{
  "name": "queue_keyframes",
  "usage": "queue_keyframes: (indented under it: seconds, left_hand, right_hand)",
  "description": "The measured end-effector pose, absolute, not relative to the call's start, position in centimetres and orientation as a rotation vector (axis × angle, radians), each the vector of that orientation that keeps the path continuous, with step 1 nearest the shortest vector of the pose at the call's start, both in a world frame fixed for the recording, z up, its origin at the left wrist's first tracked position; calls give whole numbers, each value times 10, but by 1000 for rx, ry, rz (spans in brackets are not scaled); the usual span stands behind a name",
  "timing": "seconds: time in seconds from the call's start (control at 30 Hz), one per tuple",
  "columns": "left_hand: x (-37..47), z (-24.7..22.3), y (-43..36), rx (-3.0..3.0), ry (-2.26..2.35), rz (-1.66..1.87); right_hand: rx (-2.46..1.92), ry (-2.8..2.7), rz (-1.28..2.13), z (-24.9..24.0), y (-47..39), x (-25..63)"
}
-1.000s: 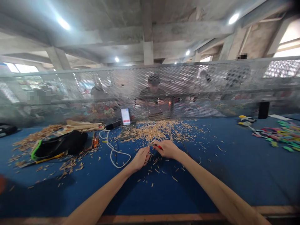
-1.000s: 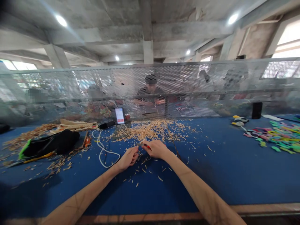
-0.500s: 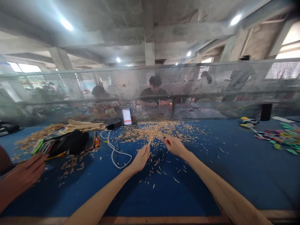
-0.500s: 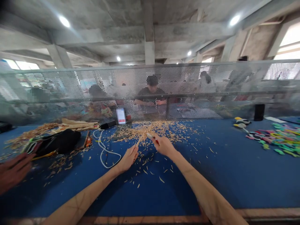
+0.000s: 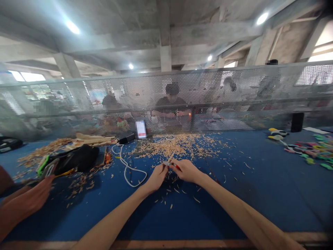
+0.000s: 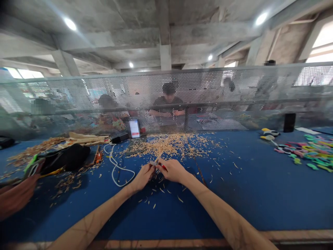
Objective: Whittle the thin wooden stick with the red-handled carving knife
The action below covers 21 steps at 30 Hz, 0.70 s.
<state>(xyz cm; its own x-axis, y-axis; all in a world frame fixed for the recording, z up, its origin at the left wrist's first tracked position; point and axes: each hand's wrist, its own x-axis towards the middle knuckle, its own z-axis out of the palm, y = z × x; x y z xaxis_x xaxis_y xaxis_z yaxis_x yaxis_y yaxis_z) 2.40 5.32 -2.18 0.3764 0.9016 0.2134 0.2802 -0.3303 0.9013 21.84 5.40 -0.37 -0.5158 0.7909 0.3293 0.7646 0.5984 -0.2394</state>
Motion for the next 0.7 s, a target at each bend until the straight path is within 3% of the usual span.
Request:
queue_keyframes:
  seconds: [0.7]
  left_hand:
    - [23, -9, 53, 1472, 899, 723]
  right_hand:
    - [-1264, -2452, 34, -3, 66, 228]
